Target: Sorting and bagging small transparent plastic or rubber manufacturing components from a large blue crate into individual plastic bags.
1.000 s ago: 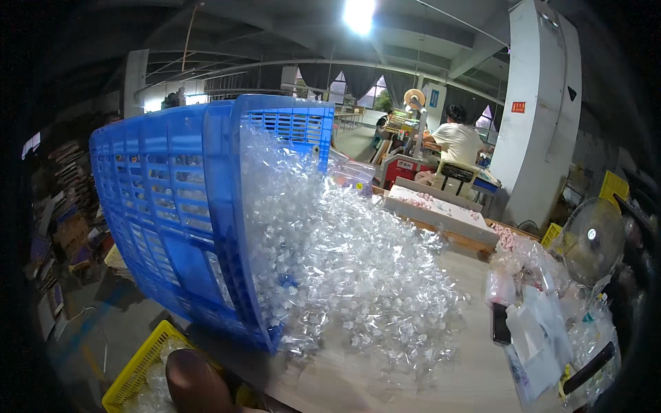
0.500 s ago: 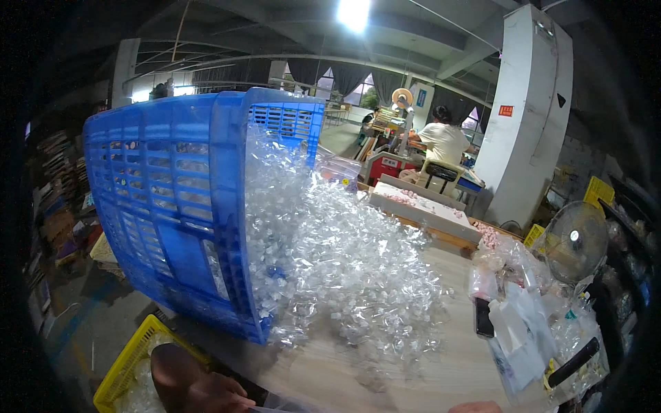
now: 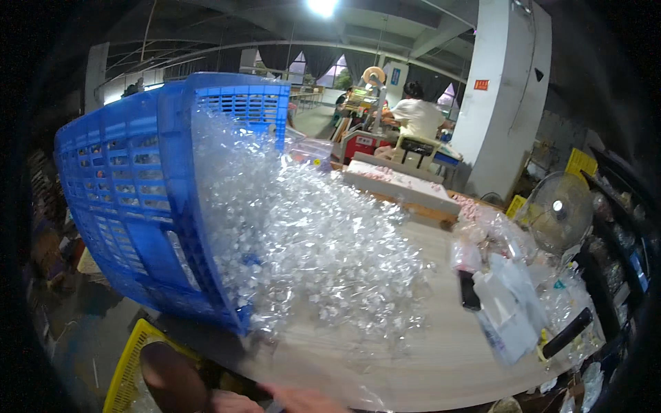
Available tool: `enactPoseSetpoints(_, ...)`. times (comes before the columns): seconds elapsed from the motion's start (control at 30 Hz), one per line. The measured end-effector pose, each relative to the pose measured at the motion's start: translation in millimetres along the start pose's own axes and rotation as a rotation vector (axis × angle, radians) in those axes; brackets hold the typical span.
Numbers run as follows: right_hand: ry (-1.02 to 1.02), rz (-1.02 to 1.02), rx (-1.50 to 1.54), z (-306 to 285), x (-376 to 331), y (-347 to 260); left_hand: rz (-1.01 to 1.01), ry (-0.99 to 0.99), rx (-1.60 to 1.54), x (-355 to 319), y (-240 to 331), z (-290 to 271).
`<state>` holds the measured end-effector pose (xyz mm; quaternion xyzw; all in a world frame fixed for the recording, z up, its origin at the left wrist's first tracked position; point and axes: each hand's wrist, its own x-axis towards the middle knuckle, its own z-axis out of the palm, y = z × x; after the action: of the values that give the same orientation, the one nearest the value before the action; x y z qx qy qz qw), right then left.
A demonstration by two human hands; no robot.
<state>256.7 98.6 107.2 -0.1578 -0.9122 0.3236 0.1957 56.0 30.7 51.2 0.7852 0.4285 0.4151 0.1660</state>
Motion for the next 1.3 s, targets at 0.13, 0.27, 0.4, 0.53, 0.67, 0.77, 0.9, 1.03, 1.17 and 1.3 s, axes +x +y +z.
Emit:
enactPoseSetpoints(0.13, -0.043, 0.010, 0.126, 52, 0, 44, 0.105, 0.019, 0.047, 6, -11, -8)
enactPoseSetpoints(0.27, 0.172, 0.024, 0.280, 36, -10, 36, -0.099, 0.119, -0.168, 11, 5, -23)
enactPoseSetpoints(0.4, 0.472, 0.112, 0.329, 45, -17, 43, -0.083, 0.046, -0.111, 1, -10, -15)
enactPoseSetpoints(0.53, 0.663, 0.077, 0.286, 47, -23, 52, -0.293, 0.090, -0.162, -7, -12, -15)
enactPoseSetpoints(0.67, 0.660, 0.249, 0.341, 47, -36, 62, -0.333, 0.088, 0.112, -5, -15, -22)
enactPoseSetpoints(0.77, 0.534, 0.237, 0.340, 46, -36, 69, -0.317, 0.109, 0.017, -3, -16, -29)
enactPoseSetpoints(0.9, 0.354, 0.201, 0.340, 34, -38, 64, -0.318, 0.095, 0.032, -10, -7, -26)
enactPoseSetpoints(1.03, 0.074, 0.188, 0.080, -4, -26, 41, -0.189, -0.018, 0.002, -1, -11, -20)
enactPoseSetpoints(1.17, -0.107, 0.162, 0.362, -6, -22, 38, 0.000, -0.165, -0.006, 0, -7, -9)
enactPoseSetpoints(1.3, -0.115, 0.139, 0.210, 36, -17, 48, 0.119, -0.158, 0.160, 3, -11, 7)
